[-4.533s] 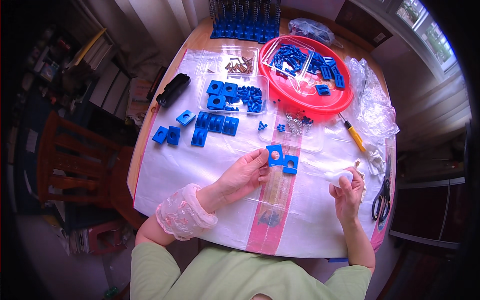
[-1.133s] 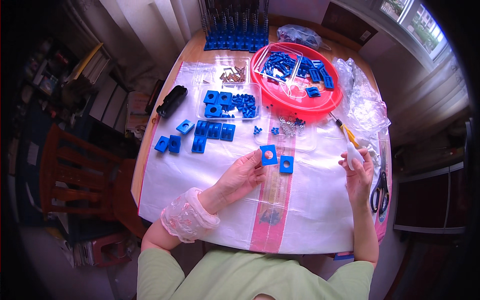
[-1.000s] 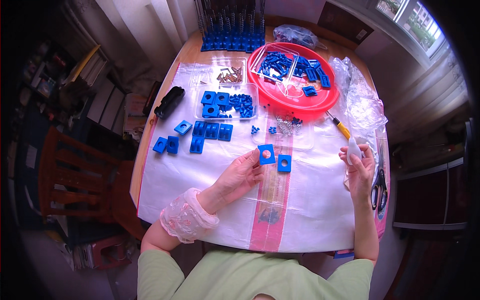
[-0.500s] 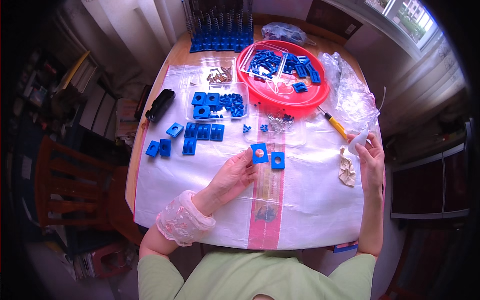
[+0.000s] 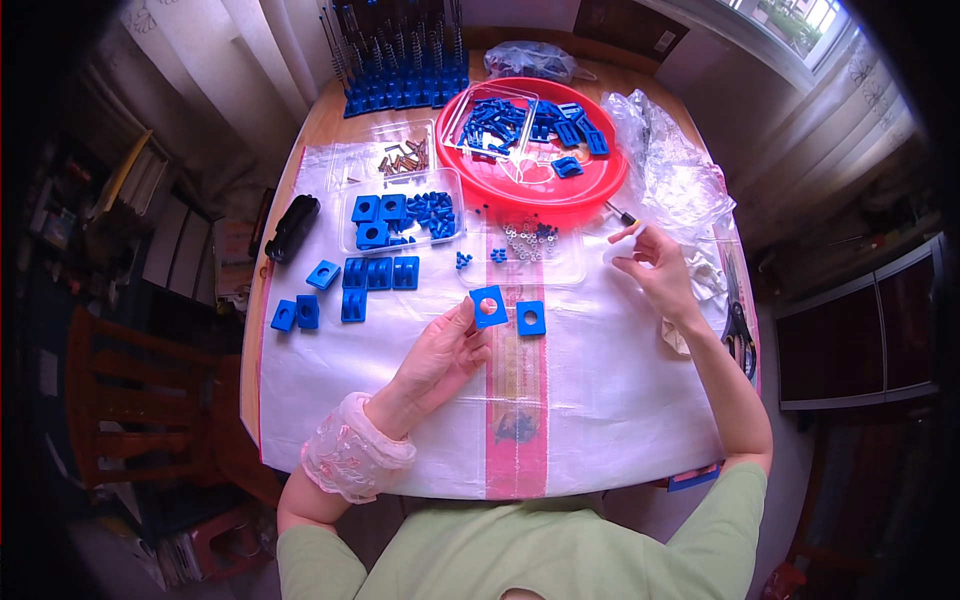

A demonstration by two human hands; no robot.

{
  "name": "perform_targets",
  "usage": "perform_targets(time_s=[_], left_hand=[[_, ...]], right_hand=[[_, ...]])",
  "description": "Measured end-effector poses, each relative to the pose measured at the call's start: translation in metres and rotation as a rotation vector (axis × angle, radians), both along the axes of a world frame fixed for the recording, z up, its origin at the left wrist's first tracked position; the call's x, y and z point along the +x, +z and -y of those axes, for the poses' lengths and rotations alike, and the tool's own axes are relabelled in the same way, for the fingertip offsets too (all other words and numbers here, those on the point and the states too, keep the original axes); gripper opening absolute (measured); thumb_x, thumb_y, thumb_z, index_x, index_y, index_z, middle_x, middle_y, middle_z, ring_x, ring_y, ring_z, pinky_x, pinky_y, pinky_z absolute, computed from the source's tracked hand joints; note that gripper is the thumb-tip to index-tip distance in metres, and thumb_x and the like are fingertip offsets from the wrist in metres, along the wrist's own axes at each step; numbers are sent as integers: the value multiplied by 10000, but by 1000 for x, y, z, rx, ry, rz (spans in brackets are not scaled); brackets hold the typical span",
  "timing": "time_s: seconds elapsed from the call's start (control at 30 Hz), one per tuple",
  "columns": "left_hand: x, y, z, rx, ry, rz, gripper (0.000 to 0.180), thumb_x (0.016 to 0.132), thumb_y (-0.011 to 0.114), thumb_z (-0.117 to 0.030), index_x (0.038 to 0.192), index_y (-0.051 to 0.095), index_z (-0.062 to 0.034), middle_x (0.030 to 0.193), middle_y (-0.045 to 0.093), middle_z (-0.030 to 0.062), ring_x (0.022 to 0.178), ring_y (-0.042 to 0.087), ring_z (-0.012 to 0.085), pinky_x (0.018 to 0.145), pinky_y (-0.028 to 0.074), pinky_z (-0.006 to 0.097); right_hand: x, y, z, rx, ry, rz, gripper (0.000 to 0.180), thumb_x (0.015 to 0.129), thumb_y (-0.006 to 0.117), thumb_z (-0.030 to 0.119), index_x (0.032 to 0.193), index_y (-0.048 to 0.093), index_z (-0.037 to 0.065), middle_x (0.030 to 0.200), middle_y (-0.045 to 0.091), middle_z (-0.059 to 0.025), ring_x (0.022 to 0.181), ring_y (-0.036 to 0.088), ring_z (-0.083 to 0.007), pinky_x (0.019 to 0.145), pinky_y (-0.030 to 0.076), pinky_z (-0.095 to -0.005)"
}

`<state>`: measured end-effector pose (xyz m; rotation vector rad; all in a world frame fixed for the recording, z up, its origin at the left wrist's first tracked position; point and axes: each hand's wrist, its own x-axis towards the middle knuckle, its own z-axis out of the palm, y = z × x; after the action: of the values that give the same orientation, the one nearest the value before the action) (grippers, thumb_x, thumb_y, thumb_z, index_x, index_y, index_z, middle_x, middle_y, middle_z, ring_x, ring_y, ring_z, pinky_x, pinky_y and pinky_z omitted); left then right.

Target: Assembling blue plastic components by inserting metal pins and connecting blocks at a workstation.

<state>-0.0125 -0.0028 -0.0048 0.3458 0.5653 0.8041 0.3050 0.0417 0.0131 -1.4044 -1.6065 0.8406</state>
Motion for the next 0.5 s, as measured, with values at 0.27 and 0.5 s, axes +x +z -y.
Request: perform_targets(time_s=[0.27, 0.5], left_hand=[[0, -1, -1, 8, -20, 23, 304, 975, 538, -367, 1041, 601, -76, 855, 521, -46, 699, 388, 65, 631, 408, 209], [1, -1, -1, -9, -8, 21, 296, 978, 535, -359, 1012, 591, -70, 825, 488, -49, 677, 350, 63, 605, 371, 208]], right_hand=[[-9, -6, -4, 51, 0, 52, 238, 748, 671, -68, 960, 586, -3, 950, 666, -33, 803, 606, -78, 704, 485, -232], [-8, -1, -1, 58, -22, 127, 296, 731, 726, 19, 1002, 607, 15, 976, 667, -38, 887, 624, -115, 727, 492, -256]])
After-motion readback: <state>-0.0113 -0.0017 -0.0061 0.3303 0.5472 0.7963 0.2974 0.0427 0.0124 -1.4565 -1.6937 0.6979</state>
